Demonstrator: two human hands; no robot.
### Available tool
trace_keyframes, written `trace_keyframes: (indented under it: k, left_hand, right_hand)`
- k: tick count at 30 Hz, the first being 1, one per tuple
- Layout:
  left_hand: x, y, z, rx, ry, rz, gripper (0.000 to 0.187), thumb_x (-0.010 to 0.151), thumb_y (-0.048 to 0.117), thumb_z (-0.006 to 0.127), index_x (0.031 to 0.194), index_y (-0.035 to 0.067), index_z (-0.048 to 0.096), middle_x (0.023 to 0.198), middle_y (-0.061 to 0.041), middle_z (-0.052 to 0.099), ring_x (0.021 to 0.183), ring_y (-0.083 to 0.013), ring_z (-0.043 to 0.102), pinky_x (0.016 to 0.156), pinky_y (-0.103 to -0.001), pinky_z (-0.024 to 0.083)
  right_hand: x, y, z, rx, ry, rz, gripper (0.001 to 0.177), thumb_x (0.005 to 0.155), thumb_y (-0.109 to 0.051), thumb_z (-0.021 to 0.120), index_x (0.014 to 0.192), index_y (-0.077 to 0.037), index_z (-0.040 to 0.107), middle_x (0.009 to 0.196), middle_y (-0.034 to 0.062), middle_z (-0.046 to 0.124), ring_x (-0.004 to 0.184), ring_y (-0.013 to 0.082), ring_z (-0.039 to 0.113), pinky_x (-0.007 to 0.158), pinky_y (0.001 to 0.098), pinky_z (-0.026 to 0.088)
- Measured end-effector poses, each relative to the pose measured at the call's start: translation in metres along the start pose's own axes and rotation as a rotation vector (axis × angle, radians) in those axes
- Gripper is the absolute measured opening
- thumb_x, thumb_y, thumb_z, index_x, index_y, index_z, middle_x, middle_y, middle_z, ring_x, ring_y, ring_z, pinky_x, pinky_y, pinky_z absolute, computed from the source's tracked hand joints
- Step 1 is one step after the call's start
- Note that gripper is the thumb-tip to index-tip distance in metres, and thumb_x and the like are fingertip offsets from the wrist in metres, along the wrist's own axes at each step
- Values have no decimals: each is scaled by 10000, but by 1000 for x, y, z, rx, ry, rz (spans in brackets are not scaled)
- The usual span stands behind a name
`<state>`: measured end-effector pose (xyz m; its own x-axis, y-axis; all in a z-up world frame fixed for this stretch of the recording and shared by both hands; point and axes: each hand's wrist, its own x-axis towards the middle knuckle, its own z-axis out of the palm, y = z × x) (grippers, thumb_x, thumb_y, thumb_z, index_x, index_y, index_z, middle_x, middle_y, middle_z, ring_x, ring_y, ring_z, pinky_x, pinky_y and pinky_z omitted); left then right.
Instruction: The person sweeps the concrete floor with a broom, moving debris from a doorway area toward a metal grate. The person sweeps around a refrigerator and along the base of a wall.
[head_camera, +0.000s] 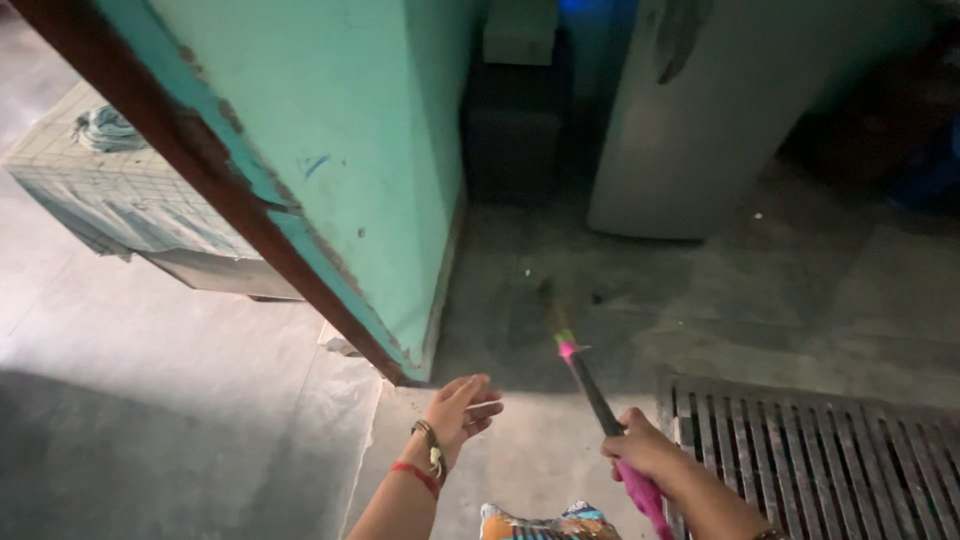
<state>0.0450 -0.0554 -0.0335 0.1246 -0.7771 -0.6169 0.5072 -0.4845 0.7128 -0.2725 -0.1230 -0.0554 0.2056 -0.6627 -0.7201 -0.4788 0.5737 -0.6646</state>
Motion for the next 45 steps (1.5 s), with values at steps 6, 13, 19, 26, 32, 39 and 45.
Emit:
trace_keyframes:
  k: [6,13,19,26,32,39,45]
  left_hand:
    - [3,4,37,37,-80,12,333,980,316,593,1235,105,634,1136,-114,746,999,-225,728,839,-336,552]
    - [-13,4,42,33,-52,14,358,985,317,580,1256,90,637,1128,-129,730,1006,-239,726,856,-358,551]
    - [-23,-4,43,68,-21,6,382,986,334,561,1280,97,621,1153,-128,740,1018,-232,727,873,-358,551]
    - [-15,-11,81,96,-60,-13,384,993,337,560,1279,86,615,1145,-131,738,1015,-222,727,878,-351,555]
    - [-16,-20,124,140,-113,3,374,1000,327,549,1272,80,619,1121,-116,745,996,-202,729,858,-326,552]
    - [-29,-29,132,124,-79,15,370,991,314,558,1263,72,623,1128,-125,740,1002,-219,735,858,-344,559]
    - [-22,-45,155,112,-72,-4,373,992,337,576,1267,87,611,1121,-121,742,996,-212,724,853,-341,554]
  right_hand:
    - [-18,-12,-21,27,-215,95,436,851,-134,720,1227,-11,535,857,149,687,626,202,655,478,335,532]
    - [15,30,-70,-8,-159,167,369,872,-142,697,1191,-4,575,839,157,704,585,198,649,464,308,539]
    - [71,71,-126,-65,10,103,359,838,-127,713,1067,136,629,687,183,687,435,205,577,356,325,447]
    - [30,81,-112,134,117,27,522,806,-50,757,1240,15,474,769,203,662,545,260,643,434,378,495]
    - [-14,60,-140,197,-53,164,384,874,-66,702,1205,37,537,788,162,661,570,213,609,426,295,472]
    - [31,109,-196,200,-3,152,257,870,-97,687,1003,107,603,684,171,662,493,211,578,392,309,456]
    - [38,151,-211,186,123,-53,355,784,-52,786,1046,79,587,653,154,646,498,231,615,405,353,488]
